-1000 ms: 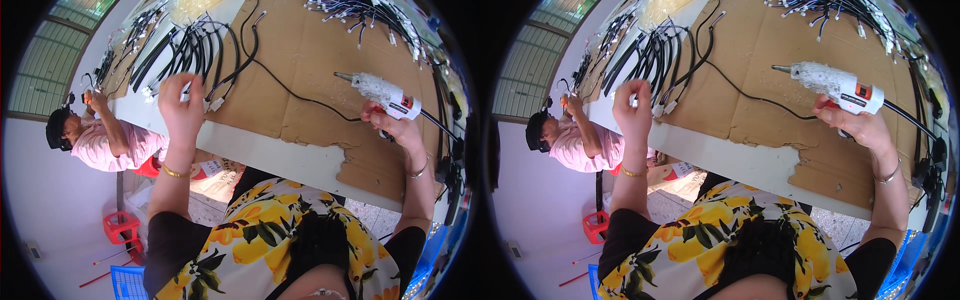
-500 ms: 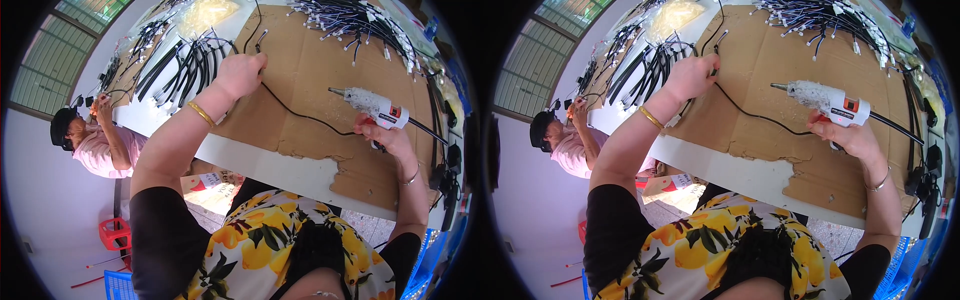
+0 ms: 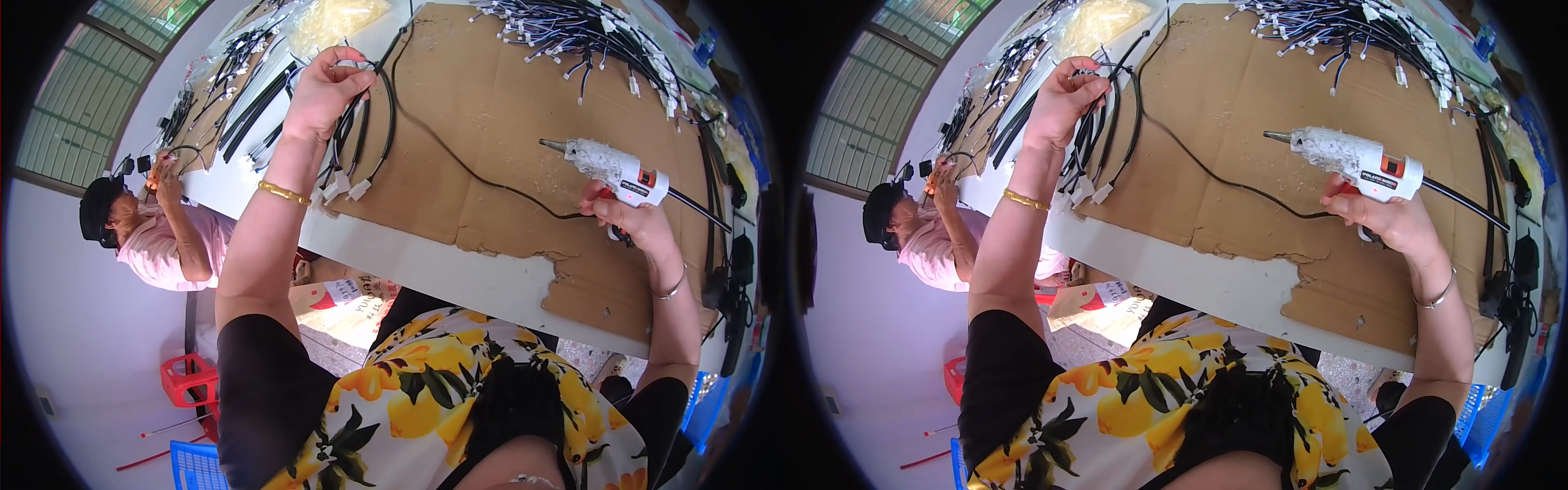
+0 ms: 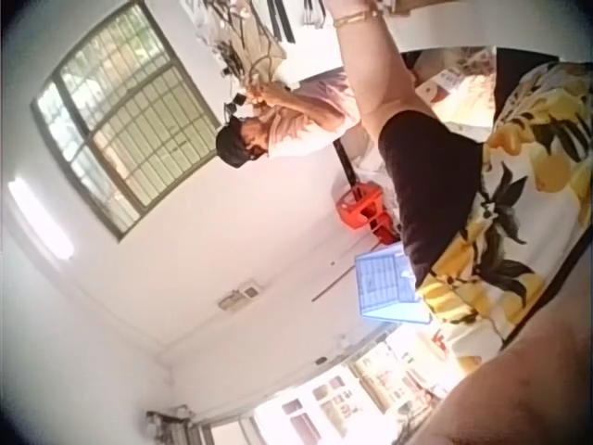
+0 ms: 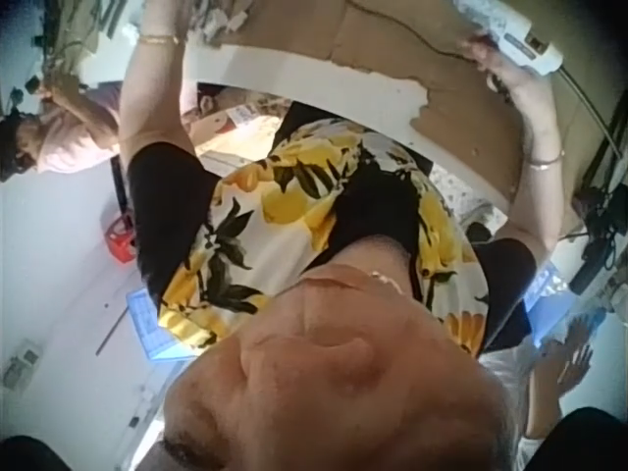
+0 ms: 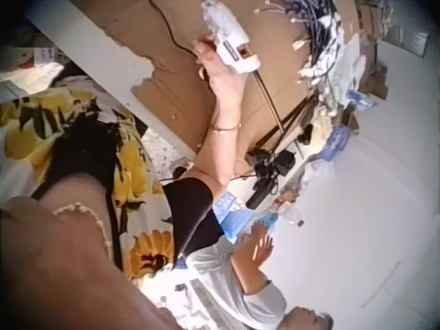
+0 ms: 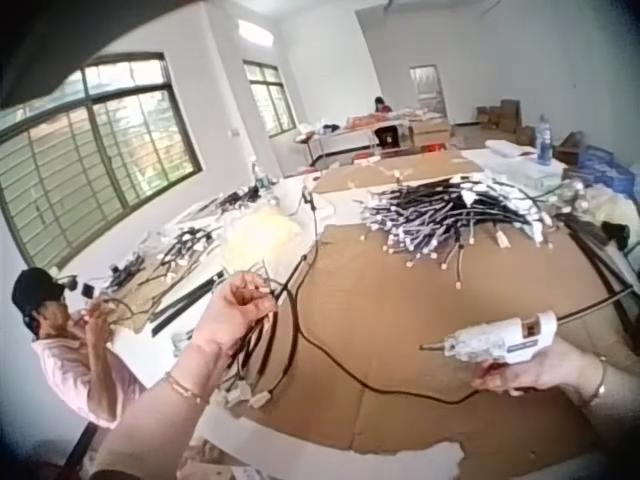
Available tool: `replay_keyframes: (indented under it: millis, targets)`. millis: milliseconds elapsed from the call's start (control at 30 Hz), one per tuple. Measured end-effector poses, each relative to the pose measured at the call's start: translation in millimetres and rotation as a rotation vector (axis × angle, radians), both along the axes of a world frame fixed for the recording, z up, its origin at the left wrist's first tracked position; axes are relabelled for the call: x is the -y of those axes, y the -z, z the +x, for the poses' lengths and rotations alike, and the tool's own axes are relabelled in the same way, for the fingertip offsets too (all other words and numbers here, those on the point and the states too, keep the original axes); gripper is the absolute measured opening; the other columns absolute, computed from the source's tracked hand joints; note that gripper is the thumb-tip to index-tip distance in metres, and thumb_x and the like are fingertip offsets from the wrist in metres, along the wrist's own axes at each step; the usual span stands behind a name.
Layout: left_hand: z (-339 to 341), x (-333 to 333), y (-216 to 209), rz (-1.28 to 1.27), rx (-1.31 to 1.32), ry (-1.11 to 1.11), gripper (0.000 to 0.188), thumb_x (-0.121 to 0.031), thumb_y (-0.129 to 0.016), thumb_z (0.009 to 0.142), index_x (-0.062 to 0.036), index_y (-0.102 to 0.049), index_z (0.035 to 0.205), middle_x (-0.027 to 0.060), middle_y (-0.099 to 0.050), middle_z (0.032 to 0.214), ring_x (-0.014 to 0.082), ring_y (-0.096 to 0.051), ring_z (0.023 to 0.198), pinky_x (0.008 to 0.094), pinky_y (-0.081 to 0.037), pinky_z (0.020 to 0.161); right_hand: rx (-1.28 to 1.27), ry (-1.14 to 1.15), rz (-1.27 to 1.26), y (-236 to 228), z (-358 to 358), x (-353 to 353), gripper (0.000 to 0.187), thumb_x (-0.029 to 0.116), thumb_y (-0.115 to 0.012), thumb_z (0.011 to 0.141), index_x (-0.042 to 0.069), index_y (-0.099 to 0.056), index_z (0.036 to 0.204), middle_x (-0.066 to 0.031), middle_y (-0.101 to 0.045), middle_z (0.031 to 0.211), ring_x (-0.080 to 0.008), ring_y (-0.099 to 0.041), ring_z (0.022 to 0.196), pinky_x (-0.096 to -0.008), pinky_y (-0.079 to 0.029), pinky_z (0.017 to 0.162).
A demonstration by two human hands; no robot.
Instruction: Apply hot glue to secure plastic components onto wires using a hot glue gun.
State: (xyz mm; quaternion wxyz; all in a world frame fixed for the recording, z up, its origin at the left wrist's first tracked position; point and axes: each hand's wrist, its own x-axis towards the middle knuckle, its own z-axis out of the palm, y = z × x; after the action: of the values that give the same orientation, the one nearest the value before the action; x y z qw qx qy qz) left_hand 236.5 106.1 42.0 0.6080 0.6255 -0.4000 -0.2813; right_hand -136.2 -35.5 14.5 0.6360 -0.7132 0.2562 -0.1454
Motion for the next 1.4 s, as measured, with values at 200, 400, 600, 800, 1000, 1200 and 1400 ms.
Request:
replay_keyframes:
  millis: [200,400,600,800,1000,1200,1400]
  targets:
    - [-5,7,1,-0.071,0.025,-0.069,0.018,0.002,-0.058,0.080,-0.0046,-0.053,0.096,0.0076,-0.061,0.076,0.0112,-0.054,0.060,0.0201,-0.043,0.054,0.017,0.027,-0.001,2,-3,2,0.024,0.017,-0.068,0.070,0.007,-0.057,0.088,-0.0040,-0.061,0.080,-0.0129,-0.059,0.073,-0.0223,-0.043,0.056]
    - [21,2,23,-0.067,0.032,-0.470,0.024,-0.001,-0.066,0.073,-0.0019,-0.051,0.092,0.0078,-0.061,0.072,0.0121,-0.056,0.056,0.0203,-0.042,0.049,0.044,0.026,-0.002,3,2,0,0.025,0.016,-0.068,0.069,0.005,-0.057,0.089,-0.0062,-0.061,0.080,-0.0140,-0.059,0.071,-0.0230,-0.044,0.056]
    - [21,17,41,0.154,0.191,-0.410,0.027,-0.004,-0.068,0.065,0.0024,-0.056,0.089,0.0055,-0.058,0.067,0.0099,-0.054,0.053,0.0194,-0.040,0.047,0.018,0.090,-0.008,9,-6,0,0.026,0.016,-0.066,0.071,0.003,-0.056,0.091,-0.0081,-0.062,0.082,-0.0165,-0.062,0.073,-0.0238,-0.046,0.055]
    - [16,20,33,0.352,0.769,-0.409,0.022,-0.011,-0.069,0.068,-0.0039,-0.060,0.087,0.0062,-0.060,0.068,0.0121,-0.056,0.057,0.0223,-0.045,0.055,0.024,0.046,-0.007,13,-3,3,0.028,0.018,-0.066,0.072,0.003,-0.056,0.093,-0.0073,-0.061,0.083,-0.0160,-0.062,0.073,-0.0236,-0.046,0.056]
    - [-22,4,5,0.054,0.849,-0.540,0.013,-0.013,-0.063,0.075,-0.0029,-0.060,0.083,0.0092,-0.063,0.073,0.0205,-0.059,0.067,0.0294,-0.047,0.064,0.018,0.035,-0.034,11,-6,4,0.028,0.021,-0.065,0.072,0.004,-0.056,0.092,-0.0064,-0.061,0.083,-0.0151,-0.061,0.072,-0.0234,-0.045,0.056]
    - [-120,-61,-33,-0.844,0.773,-0.241,0.002,0.003,-0.053,0.078,0.0020,-0.053,0.076,0.0098,-0.062,0.079,0.0212,-0.058,0.063,0.0289,-0.047,0.062,0.031,0.056,-0.036,16,-8,5,0.029,0.022,-0.065,0.072,0.003,-0.056,0.091,-0.0062,-0.060,0.080,-0.0152,-0.060,0.069,-0.0234,-0.045,0.055]
    - [-177,-148,-85,-1.772,0.901,0.344,0.029,-0.019,-0.049,0.086,-0.0039,-0.050,0.111,0.0144,-0.052,0.118,0.0230,-0.053,0.103,0.0403,-0.042,0.089,0.183,0.019,0.039,17,0,11,0.030,0.025,-0.062,0.071,0.001,-0.055,0.088,-0.0072,-0.057,0.076,-0.0115,-0.051,0.055,-0.0271,-0.050,0.059]
